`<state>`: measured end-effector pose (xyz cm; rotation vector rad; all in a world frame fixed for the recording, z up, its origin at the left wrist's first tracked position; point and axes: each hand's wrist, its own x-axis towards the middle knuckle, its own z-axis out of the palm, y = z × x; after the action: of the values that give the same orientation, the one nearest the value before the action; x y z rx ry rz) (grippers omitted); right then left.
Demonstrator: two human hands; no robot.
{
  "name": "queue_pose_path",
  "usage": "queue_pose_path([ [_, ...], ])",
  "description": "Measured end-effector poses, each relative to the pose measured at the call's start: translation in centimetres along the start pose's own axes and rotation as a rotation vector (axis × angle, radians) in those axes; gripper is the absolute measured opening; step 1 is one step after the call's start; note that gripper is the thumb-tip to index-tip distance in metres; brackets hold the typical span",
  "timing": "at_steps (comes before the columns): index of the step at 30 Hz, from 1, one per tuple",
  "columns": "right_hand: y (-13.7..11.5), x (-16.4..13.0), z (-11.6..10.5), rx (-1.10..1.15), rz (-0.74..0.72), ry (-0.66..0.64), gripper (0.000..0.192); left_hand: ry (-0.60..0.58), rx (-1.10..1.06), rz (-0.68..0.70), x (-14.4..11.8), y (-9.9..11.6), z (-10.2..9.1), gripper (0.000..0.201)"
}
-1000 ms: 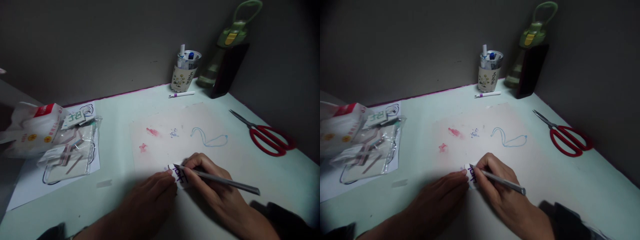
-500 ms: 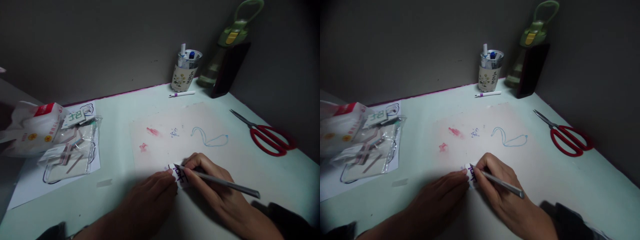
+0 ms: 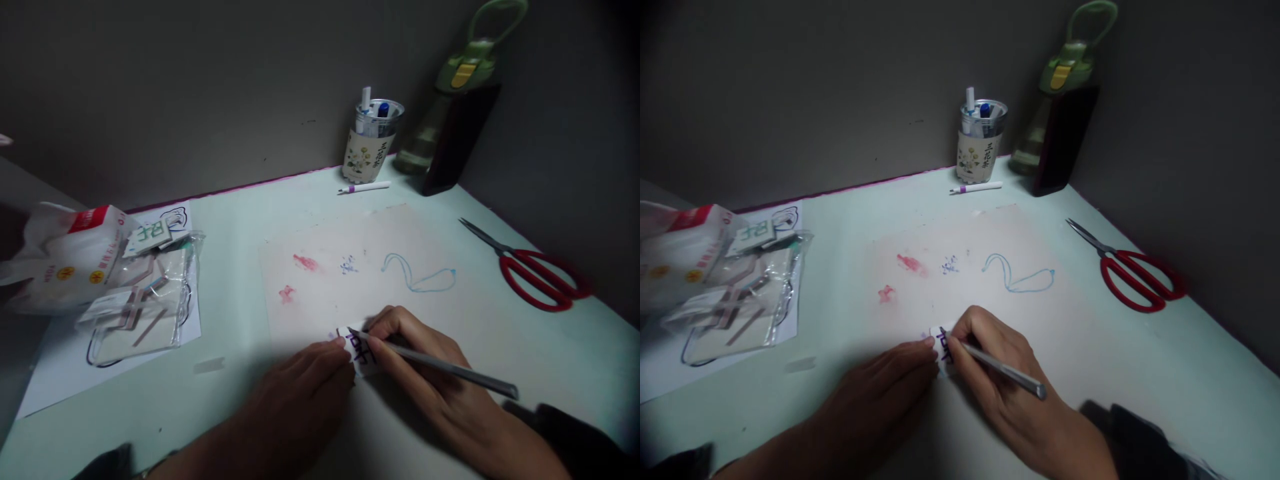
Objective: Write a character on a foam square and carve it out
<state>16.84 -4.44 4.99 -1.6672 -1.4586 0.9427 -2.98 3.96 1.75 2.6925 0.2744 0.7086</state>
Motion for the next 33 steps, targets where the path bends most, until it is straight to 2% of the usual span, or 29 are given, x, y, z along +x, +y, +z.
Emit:
queue_pose_path([
  [21,-0.46,-0.22,-0.21,-0.005,0.011,-0.014,0.017,0.012,0.009,-0.004,-0.19,0.09,-0.03,0.027],
  [25,-0.74,-0.09,-0.28,-0.009,-0.002,-0.012,0.018,-0.022,0.009,-0.027,-0.23,0.13,-0.07,0.028],
  [29,-0.83,-0.05,-0.31,-0.026,0.005,0.002,0.019,0.007,0.005,-0.018,-0.17,0.11,-0.07,0.027],
  [33,-0.60,-0.14,-0.30,-0.028,-0.004,-0.002,0.018,-0.020,-0.012,-0.039,-0.12,0.18,-0.07,0.026],
])
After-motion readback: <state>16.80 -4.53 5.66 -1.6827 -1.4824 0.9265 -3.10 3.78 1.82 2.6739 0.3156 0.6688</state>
